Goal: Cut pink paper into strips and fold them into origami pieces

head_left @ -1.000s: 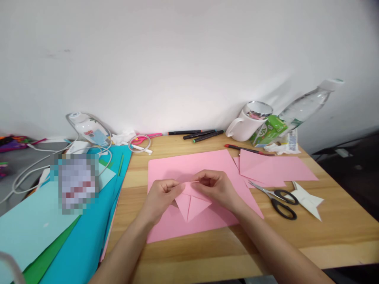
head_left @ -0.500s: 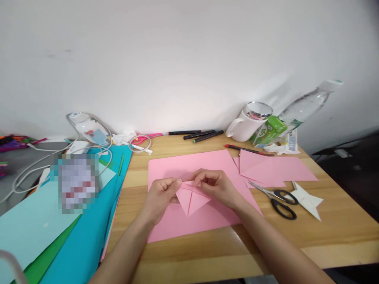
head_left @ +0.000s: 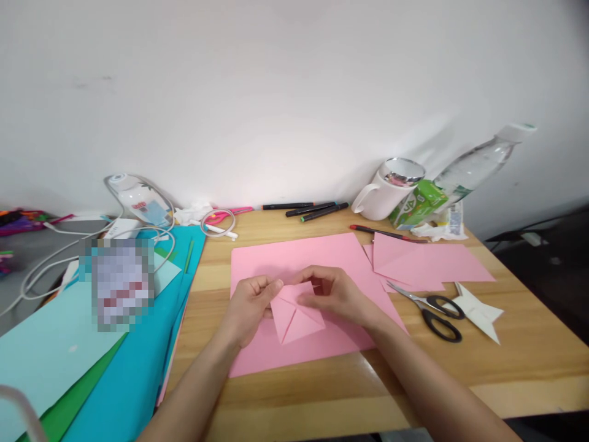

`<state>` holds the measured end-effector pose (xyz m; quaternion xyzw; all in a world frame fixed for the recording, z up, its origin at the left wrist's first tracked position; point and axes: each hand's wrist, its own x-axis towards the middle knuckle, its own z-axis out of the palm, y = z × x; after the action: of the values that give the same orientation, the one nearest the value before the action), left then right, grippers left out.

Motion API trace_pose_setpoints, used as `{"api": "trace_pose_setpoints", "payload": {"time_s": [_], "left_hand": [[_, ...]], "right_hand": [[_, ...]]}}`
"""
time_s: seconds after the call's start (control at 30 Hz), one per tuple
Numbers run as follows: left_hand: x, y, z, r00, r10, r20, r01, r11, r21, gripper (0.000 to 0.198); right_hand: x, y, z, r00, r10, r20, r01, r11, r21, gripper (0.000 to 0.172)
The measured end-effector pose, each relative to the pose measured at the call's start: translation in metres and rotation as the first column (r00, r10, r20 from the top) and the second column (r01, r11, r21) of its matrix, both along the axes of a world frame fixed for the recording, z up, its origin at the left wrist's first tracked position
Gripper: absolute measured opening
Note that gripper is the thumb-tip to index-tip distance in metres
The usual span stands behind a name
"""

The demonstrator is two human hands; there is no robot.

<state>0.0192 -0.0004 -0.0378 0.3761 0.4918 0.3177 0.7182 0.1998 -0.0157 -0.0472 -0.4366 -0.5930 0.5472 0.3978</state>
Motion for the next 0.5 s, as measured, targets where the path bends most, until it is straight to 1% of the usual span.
{"api": "trace_pose_setpoints", "payload": {"time_s": [0.1,0.23,0.3,0.37,0.5], "left_hand": [[-0.0015,0.0011,-0.0037,1.000,-0.029,-0.011,0.029,0.999,0.016,0.029],[-0.0011,0.0013,-0.0007,0.988,-0.129,0.083,0.128,0.992,0.025,0.029],[0.0000,0.0006,0.0019,0.982,-0.139,0.131,0.136,0.990,0.025,0.025],[0.0012,-0.0001,0.0038,0.979,-0.124,0.164,0.125,0.992,0.007,0.022],[0.0018,-0.0005,0.0058,0.975,-0.073,0.212,0.081,0.996,-0.030,0.017]], "right_hand": [[-0.0001,0.0000,-0.0051,0.998,-0.048,-0.032,0.047,0.999,-0.021,0.019],[0.0002,0.0018,-0.0079,0.984,-0.174,-0.028,0.173,0.984,-0.033,0.011],[0.0001,0.0027,-0.0072,0.977,-0.211,-0.013,0.211,0.977,-0.020,0.010],[-0.0002,0.0033,-0.0063,0.979,-0.206,-0.017,0.206,0.978,0.017,0.012],[0.0007,0.0039,-0.0066,0.987,-0.142,-0.073,0.150,0.982,0.116,0.015]]}}
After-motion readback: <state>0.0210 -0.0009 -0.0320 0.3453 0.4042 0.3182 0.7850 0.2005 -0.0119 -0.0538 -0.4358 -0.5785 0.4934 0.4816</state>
